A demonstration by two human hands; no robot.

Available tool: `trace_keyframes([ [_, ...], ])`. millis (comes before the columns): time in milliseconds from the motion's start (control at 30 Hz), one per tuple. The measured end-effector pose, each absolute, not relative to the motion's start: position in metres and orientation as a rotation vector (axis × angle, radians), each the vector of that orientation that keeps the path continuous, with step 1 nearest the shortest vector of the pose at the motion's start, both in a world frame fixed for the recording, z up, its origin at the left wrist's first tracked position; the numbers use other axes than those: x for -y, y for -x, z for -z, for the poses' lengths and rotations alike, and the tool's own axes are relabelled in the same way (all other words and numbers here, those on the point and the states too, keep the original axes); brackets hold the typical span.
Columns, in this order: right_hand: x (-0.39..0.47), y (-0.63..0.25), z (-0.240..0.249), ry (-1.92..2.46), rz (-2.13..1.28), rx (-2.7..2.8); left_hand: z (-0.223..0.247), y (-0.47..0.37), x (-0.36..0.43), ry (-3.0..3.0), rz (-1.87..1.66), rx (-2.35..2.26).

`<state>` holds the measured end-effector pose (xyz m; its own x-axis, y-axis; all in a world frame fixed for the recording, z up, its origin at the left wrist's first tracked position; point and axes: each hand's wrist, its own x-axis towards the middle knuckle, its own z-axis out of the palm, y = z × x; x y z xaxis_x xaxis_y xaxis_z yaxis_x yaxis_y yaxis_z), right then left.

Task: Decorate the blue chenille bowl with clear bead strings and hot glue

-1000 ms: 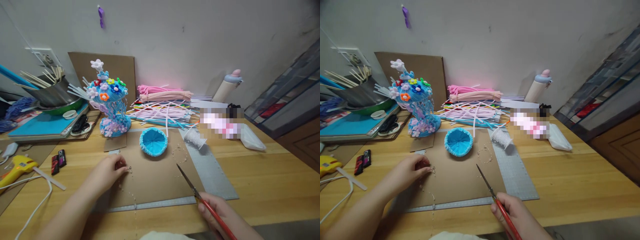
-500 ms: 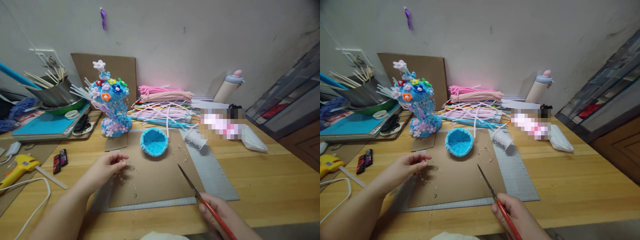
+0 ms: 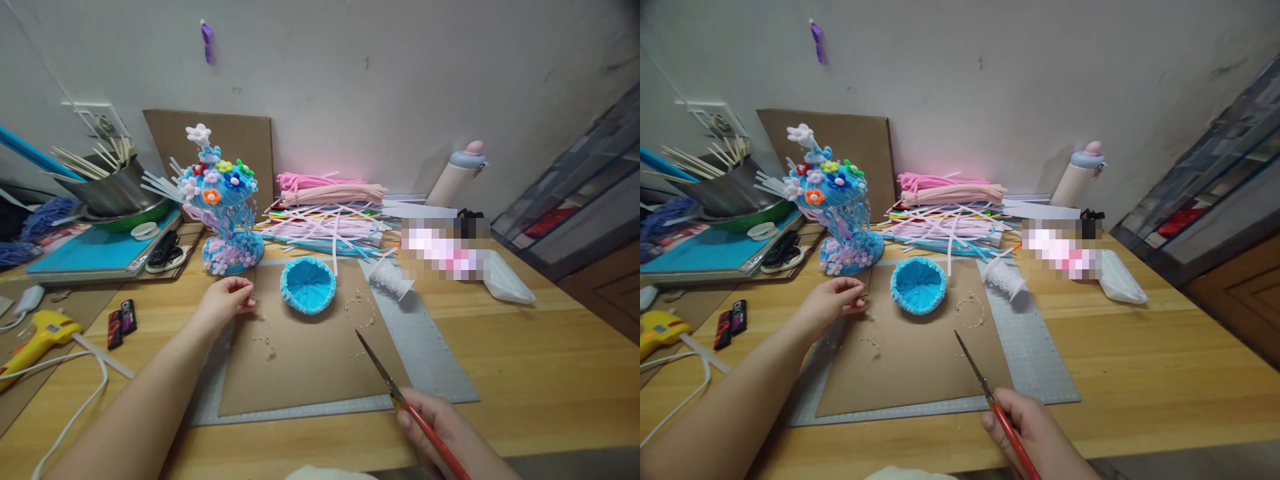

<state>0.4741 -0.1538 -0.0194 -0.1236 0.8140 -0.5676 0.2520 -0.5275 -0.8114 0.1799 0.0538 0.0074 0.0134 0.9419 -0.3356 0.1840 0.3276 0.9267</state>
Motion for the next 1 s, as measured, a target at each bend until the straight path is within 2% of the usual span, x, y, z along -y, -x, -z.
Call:
trace_keyframes([
  [200, 0.153, -0.475, 0.019, 1.714, -1.679, 1.232, -0.001, -0.182, -0.062, -1.231, -0.78, -1.544],
  [467, 0.15, -0.477, 0.012, 1.712, -1.604, 1.282, -0.025, -0.166, -0.043, -1.794, -0.663, -1.639],
  [633, 0.148, -0.479, 0.013, 1.701, -1.558, 1.373, -0.025, -0.162, -0.013, -2.076, -0.409, -1.685],
  [1000, 0.145, -0.479, 0.012, 1.698, -1.607, 1.351, -0.013, -0.179, 0.006, -2.242, -0.235, -1.682],
])
